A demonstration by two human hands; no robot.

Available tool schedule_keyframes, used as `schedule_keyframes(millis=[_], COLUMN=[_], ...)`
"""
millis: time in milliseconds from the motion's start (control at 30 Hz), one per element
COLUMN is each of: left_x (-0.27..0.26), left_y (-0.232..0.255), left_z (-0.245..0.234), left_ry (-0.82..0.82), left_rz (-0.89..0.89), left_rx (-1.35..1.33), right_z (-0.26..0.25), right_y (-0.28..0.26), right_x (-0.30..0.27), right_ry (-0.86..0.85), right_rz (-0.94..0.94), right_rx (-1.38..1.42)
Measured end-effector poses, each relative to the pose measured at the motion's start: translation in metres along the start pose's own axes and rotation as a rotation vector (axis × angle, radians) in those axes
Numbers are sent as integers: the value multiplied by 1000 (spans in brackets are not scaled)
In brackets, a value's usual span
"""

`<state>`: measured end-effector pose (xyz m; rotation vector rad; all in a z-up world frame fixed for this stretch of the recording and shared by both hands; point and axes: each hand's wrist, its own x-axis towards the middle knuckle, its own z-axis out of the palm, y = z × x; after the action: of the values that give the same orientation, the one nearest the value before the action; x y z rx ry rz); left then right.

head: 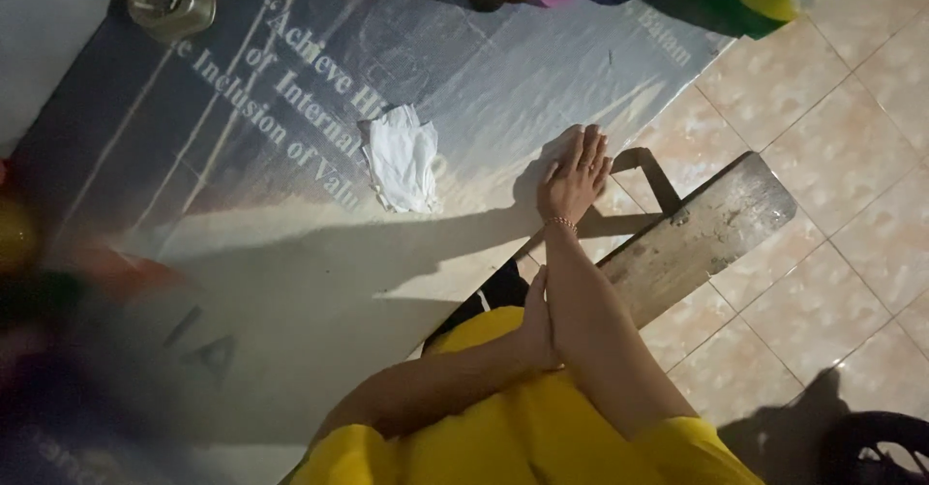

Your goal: Wiping a table surface with a white cloth.

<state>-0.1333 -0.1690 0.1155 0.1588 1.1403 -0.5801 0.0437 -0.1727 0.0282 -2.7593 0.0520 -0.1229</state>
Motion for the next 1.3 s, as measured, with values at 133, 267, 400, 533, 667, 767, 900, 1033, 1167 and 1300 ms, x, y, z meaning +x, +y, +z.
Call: schedule_keyframes(millis=[133, 267, 400, 533, 667, 767, 900, 1033, 1167, 1300], left_x=[21, 62, 77, 46, 72, 79, 33, 29, 36, 47], left_y=[9, 31, 55, 61, 82, 129, 220, 273, 281, 286], left_z=[-26, -38, -15, -12, -55, -92, -93, -93, -94, -88], left_ry=[-90, -837, -775, -386, -95, 47, 406, 481, 494, 616], left_rz=[71, 7, 68, 15, 140, 546, 1268, 1463, 1698, 1631], left_rx=[-39, -170, -117, 24, 751, 1375, 1627, 1712, 1776, 1720], right_z=[3, 18, 33, 22, 34, 31, 26, 27, 22, 28], right_y=[2, 12, 21, 11, -2, -19, -38, -45, -52, -49], right_x=[1, 1, 1, 0, -4, -19, -56, -74, -75, -77], right_ry=[-49, -21, -19, 5, -49, -49, -84, -36, -99, -34], right_rz=[3, 17, -3, -38, 92, 149, 69, 32, 53, 47], right_rx=[-18, -22, -98, -125, -111, -87, -45, -97, -99, -96])
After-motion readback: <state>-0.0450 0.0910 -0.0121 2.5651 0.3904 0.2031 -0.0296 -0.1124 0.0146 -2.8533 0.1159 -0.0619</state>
